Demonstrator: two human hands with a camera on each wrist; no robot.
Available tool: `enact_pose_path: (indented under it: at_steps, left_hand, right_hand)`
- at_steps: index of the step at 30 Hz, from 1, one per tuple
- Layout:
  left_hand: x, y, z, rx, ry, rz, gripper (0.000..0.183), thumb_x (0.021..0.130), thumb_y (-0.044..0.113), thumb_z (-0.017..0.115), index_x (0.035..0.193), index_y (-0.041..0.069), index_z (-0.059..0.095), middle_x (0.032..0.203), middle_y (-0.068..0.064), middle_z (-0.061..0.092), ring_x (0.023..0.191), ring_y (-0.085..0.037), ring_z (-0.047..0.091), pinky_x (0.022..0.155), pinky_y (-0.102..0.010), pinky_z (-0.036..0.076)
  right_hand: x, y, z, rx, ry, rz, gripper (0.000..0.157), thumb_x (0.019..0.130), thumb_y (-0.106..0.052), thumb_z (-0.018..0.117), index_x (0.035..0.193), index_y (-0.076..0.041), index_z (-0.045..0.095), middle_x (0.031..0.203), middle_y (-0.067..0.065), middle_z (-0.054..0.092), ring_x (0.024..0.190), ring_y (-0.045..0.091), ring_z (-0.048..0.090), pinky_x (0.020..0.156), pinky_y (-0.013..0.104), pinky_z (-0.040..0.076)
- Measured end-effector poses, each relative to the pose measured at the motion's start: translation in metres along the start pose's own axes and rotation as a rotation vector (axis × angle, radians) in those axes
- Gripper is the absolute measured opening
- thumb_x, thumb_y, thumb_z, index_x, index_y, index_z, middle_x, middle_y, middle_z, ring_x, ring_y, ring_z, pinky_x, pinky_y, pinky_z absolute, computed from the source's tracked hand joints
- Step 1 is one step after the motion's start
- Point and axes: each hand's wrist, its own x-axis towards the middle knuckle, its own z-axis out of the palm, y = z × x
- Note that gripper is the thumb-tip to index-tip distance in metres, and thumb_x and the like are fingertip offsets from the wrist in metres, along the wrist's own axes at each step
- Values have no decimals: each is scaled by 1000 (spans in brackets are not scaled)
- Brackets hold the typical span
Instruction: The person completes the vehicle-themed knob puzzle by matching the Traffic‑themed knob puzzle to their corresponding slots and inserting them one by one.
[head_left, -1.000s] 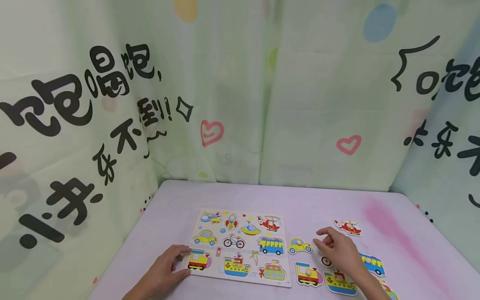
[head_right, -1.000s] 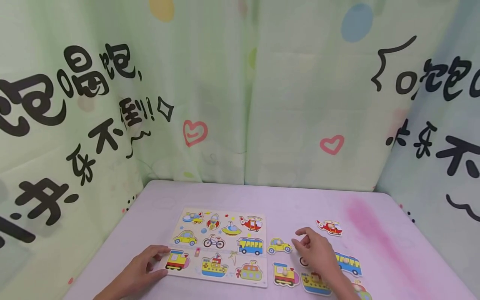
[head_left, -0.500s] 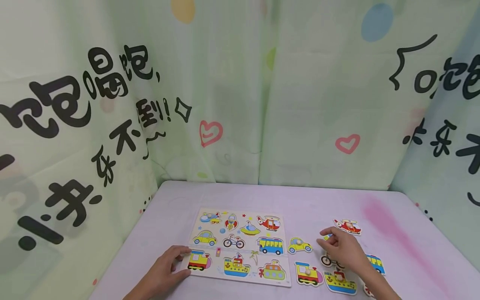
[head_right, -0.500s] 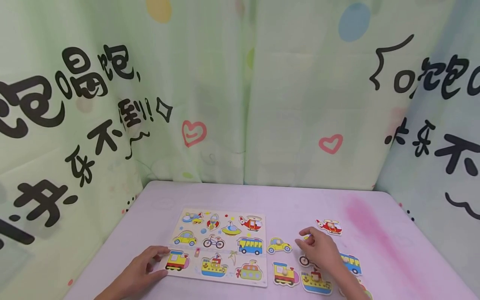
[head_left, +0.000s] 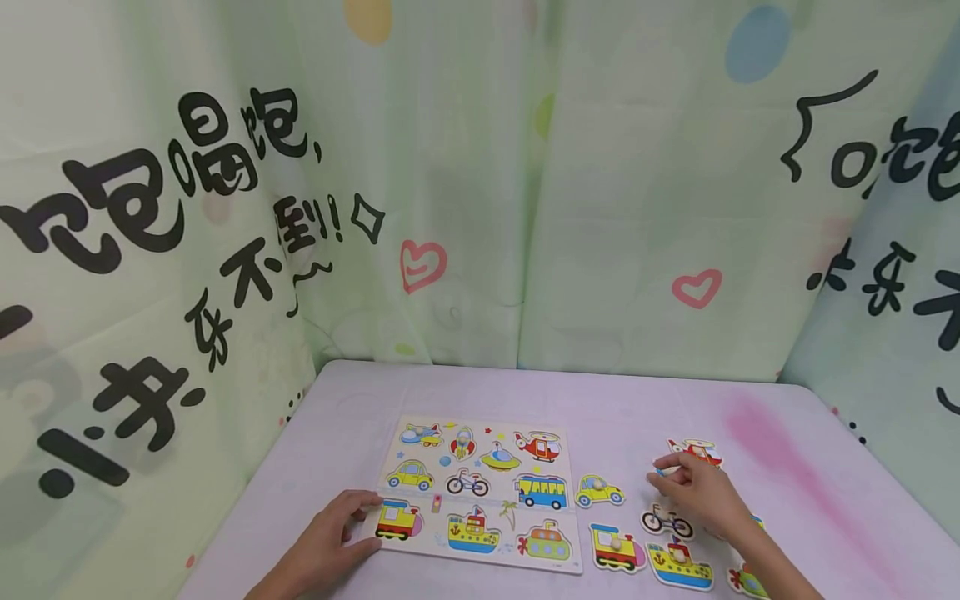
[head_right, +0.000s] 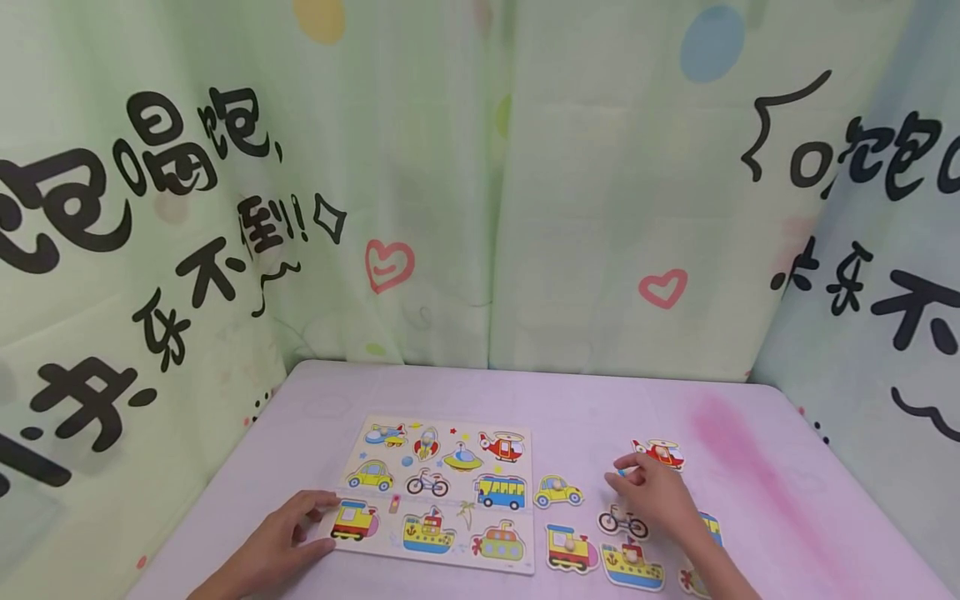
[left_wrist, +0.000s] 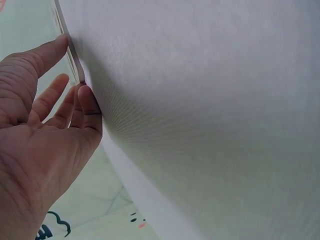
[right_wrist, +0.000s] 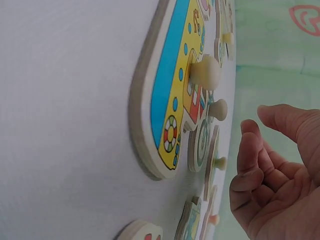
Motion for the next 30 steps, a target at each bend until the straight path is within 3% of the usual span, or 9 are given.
enact_pose_path:
  at_steps: [10,19,30]
  left_hand:
    - [0,-1,0,-6,-1,31,52,82,16,86,128,15,62,121,0,58,98,-17,51,75,-22,49]
    - [1,0,-1,-6,-1,14,53,81,17,86,128,16,62,123,0,57,97,-17,51,76,-23,50]
    - [1,-3,0,-6,1,20,53,81,18,87,128,15,62,122,0,58,96,-17,51,75,-21,49]
  right_hand:
    - [7,12,-4,10,-2,1,42,93,-28,76,117,5,66,77,-1,65,69,15,55,61,28,44]
    - [11,17,-6,-23,3,-5,41,91,-26,76,115,5,66,78,0,63,71,16,53,60,28,40]
    - [17,19,-7,-33,-10,-16,27,92,-17,72,108,4,66,77,1,61,68,17,53,58,29,42]
